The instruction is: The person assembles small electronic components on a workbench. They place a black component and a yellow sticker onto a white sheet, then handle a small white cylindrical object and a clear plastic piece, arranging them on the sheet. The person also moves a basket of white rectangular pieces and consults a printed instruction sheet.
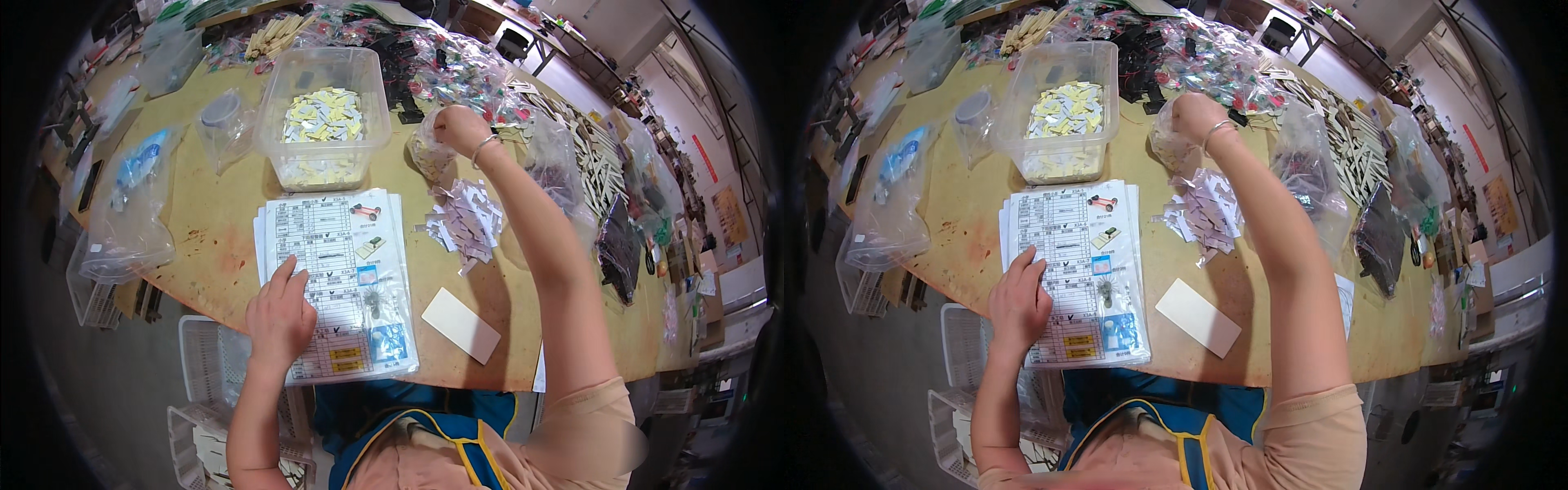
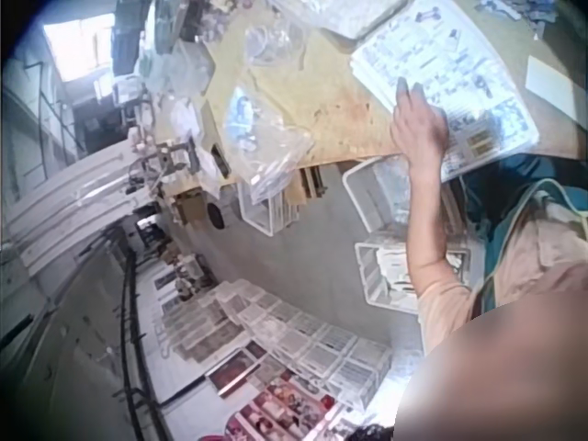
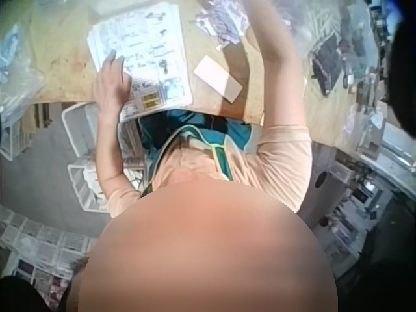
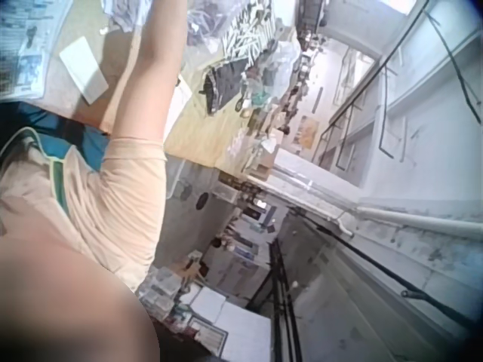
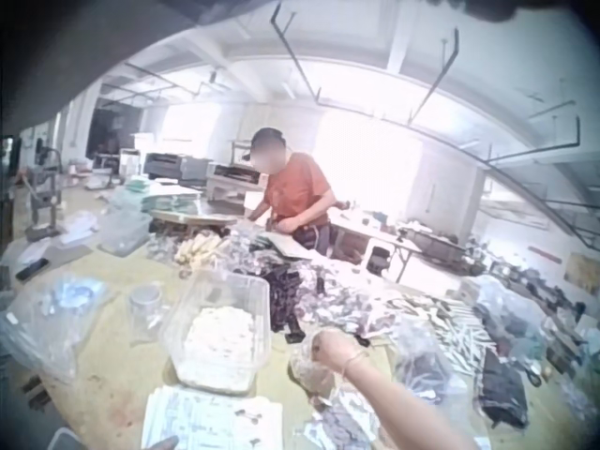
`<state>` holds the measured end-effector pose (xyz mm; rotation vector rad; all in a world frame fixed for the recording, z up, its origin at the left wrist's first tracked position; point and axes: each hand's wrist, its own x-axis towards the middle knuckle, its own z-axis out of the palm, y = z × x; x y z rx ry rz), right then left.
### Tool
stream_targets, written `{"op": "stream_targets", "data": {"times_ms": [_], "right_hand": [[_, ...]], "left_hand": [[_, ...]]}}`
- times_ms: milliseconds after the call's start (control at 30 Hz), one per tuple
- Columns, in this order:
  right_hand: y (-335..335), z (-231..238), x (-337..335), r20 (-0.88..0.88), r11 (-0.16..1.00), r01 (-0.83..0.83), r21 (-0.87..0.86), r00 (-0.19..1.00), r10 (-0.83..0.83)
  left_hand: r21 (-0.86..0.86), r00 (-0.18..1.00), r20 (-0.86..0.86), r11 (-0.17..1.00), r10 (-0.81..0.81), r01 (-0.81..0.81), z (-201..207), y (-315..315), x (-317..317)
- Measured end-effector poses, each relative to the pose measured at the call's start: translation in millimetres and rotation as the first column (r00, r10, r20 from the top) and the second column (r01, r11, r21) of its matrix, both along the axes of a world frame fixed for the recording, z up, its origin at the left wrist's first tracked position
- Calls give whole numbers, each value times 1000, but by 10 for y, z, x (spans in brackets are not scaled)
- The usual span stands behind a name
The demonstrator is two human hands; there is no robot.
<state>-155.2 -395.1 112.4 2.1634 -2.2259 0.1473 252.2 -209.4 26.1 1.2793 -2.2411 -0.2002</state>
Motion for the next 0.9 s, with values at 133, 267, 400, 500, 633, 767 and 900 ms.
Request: {"op": "stream_targets", "data": {"times_ms": [133,267,400,500,633,767,900], "right_hand": [[67,154,-85,8,994,-98,-42,995,99],[90,250,-207,196,988,-129,-81,970,143],[72,274,-289,280,994,-89,-61,955,103],[68,293,-326,425,998,-37,-53,903,57],[78,307,-319,622,999,-50,-9,781,44],[46,354,-242,593,997,-23,-78,803,65],[46,351,-122,270,990,-101,-94,955,123]], "left_hand": [[-5,1000,-12,1000,-5,4,6,-1,1],[-3,1000,-19,1000,-1,1,11,0,1],[-20,1000,-29,1000,4,-5,9,8,4],[-16,999,-33,1000,19,-20,-2,16,5],[-39,998,-62,999,4,-6,-19,0,3],[-46,997,-77,999,-3,0,-27,-17,23],[-76,996,-84,997,-3,-4,-22,-18,17]]}}
